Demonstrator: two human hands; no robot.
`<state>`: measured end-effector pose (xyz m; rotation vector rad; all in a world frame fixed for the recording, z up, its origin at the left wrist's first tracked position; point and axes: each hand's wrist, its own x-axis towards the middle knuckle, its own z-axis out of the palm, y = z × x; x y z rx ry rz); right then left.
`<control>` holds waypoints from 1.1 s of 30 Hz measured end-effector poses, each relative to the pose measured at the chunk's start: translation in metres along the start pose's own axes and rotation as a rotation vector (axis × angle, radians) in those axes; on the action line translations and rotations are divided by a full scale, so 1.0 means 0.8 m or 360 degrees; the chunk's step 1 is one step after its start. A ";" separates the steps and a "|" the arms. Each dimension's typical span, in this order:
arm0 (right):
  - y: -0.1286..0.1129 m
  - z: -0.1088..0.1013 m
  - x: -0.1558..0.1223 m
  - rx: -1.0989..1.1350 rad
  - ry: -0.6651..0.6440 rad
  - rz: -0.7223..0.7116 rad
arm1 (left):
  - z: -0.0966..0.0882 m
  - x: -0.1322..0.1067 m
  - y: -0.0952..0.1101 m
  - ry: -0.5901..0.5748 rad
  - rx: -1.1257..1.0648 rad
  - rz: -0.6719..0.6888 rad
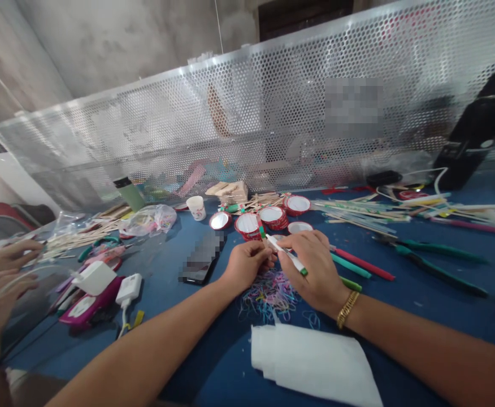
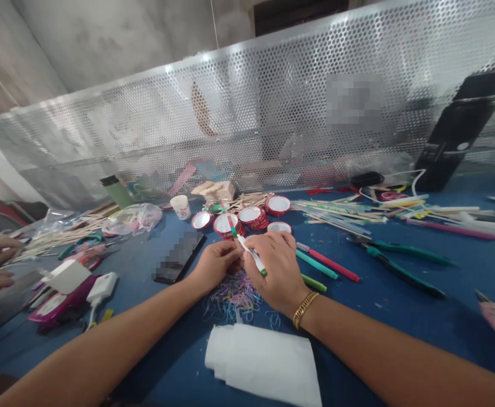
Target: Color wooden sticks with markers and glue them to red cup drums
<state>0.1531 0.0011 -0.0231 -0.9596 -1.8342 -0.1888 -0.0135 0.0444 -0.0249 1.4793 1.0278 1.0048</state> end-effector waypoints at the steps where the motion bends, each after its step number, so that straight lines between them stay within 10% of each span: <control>1: 0.001 0.000 0.000 -0.0017 0.0023 0.0017 | 0.000 0.000 0.001 0.0002 -0.0011 -0.0008; 33: 0.001 0.001 -0.001 -0.0011 0.0012 0.0036 | 0.002 -0.002 0.004 0.0005 -0.0012 -0.0033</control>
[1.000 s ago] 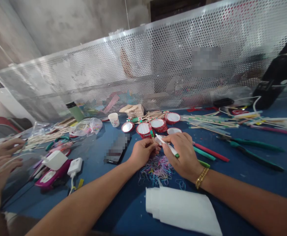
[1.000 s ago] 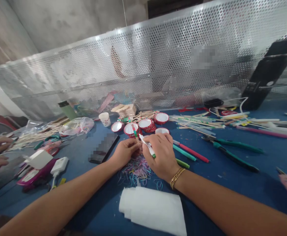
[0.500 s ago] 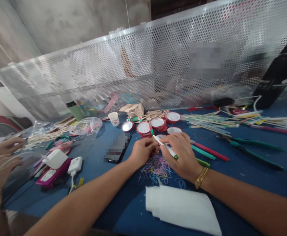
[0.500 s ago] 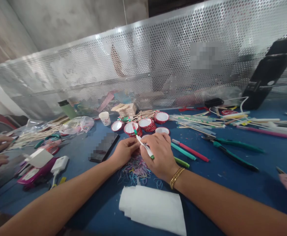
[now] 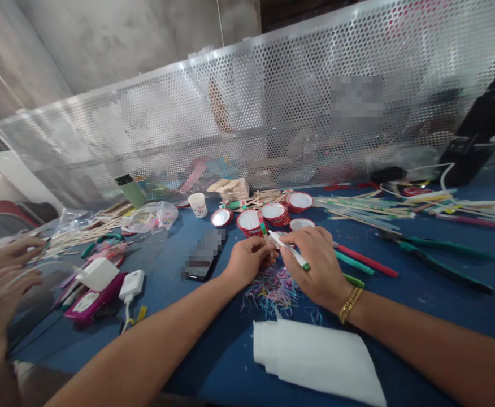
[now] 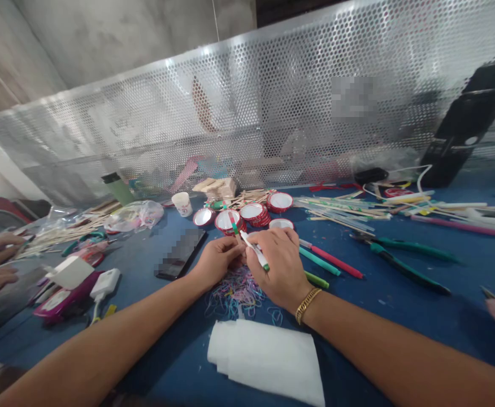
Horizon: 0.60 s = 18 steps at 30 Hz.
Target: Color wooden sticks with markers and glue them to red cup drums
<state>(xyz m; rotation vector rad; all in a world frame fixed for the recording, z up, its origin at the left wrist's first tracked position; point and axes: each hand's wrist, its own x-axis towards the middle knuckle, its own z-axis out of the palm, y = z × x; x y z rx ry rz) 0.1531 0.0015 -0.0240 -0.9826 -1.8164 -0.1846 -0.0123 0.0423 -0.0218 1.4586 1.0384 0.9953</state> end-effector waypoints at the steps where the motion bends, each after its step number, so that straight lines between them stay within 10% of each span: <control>1: 0.000 0.000 0.000 -0.0011 0.0009 0.0003 | 0.000 0.000 0.000 0.0000 -0.0002 -0.0003; 18: -0.001 0.000 0.000 0.0050 -0.0059 -0.0074 | 0.000 0.000 0.001 0.0009 0.0023 0.0026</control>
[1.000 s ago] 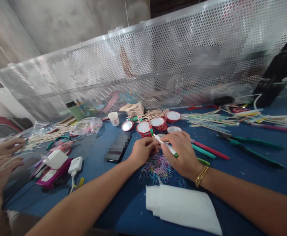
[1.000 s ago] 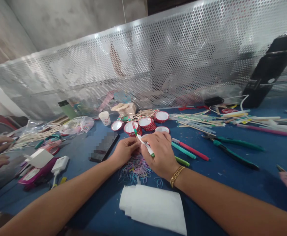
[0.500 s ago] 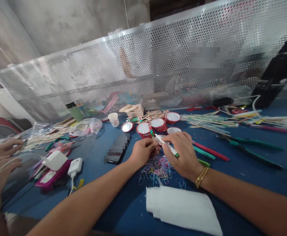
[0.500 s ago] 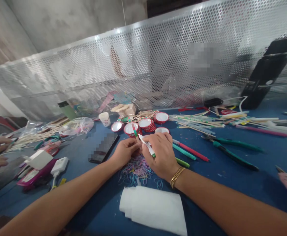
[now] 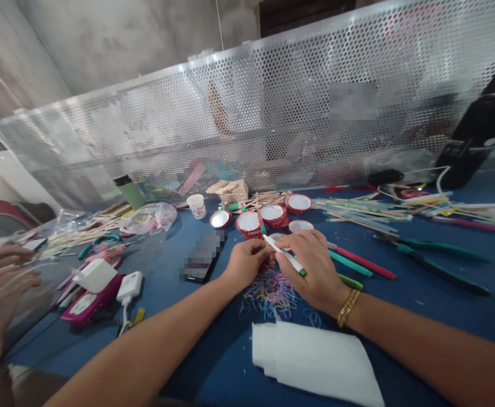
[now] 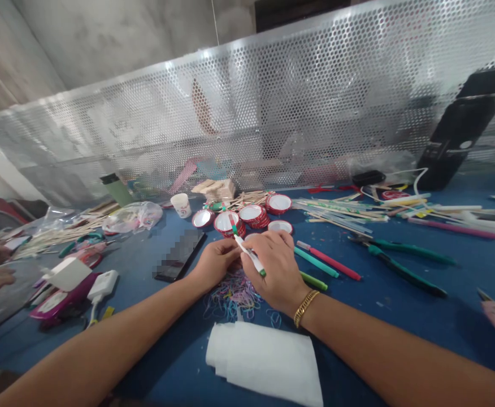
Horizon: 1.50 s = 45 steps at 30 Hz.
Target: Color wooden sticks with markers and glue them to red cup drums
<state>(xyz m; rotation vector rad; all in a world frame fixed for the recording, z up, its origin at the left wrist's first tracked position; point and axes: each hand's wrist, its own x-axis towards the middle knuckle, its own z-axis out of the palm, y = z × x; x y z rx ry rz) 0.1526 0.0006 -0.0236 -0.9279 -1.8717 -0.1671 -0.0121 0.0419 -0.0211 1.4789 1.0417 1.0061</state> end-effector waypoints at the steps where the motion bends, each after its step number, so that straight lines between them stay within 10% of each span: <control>1: 0.000 0.000 0.000 -0.0011 0.0002 0.0013 | 0.000 0.000 0.001 -0.0006 -0.0001 0.0002; 45: 0.003 0.002 0.000 -0.0056 0.0044 0.0057 | 0.001 0.000 0.001 -0.0001 -0.0049 0.0007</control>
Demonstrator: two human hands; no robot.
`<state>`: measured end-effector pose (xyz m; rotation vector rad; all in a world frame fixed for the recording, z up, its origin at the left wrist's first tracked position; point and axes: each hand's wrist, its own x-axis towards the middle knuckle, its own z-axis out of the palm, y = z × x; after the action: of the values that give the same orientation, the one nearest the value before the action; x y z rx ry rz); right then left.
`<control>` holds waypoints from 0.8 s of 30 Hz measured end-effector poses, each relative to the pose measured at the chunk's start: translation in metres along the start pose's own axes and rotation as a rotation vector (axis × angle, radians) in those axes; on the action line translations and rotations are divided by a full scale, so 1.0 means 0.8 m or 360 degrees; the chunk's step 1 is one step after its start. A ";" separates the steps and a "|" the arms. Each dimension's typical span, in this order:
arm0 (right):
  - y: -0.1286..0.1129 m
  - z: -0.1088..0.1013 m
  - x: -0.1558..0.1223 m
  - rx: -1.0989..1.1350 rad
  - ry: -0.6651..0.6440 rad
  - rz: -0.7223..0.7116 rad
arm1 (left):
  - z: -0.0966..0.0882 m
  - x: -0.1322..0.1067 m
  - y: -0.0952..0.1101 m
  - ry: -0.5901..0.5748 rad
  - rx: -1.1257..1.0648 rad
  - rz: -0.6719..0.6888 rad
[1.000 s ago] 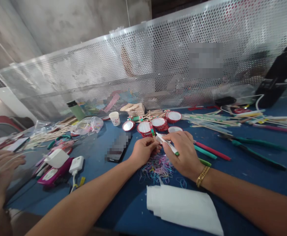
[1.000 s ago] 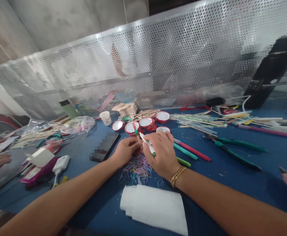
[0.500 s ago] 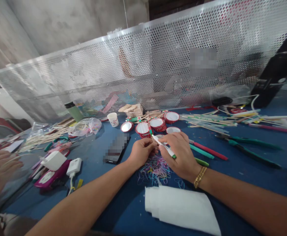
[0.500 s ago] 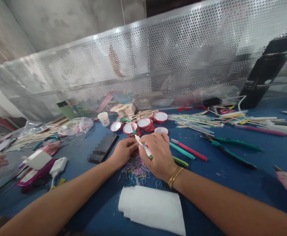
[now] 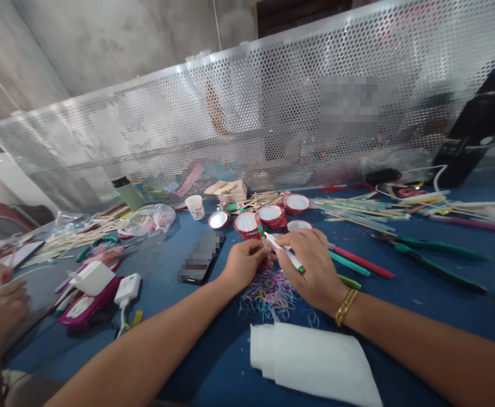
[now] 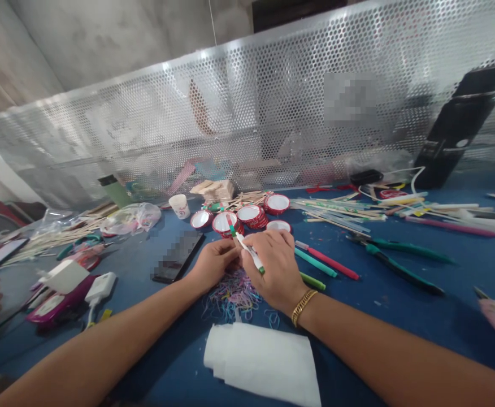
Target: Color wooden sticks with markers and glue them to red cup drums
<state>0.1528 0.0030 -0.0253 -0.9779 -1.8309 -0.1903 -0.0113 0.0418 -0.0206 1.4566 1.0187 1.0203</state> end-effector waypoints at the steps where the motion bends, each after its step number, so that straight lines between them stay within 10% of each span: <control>1: 0.000 0.000 0.000 -0.0011 0.0016 0.0015 | 0.000 0.000 0.000 -0.0003 -0.0005 -0.0005; 24: -0.003 -0.002 0.001 -0.0025 0.0021 -0.0007 | 0.000 0.001 0.000 0.0014 -0.0018 -0.0012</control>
<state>0.1520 0.0008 -0.0230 -0.9814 -1.8219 -0.2137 -0.0115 0.0424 -0.0208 1.4390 1.0224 1.0265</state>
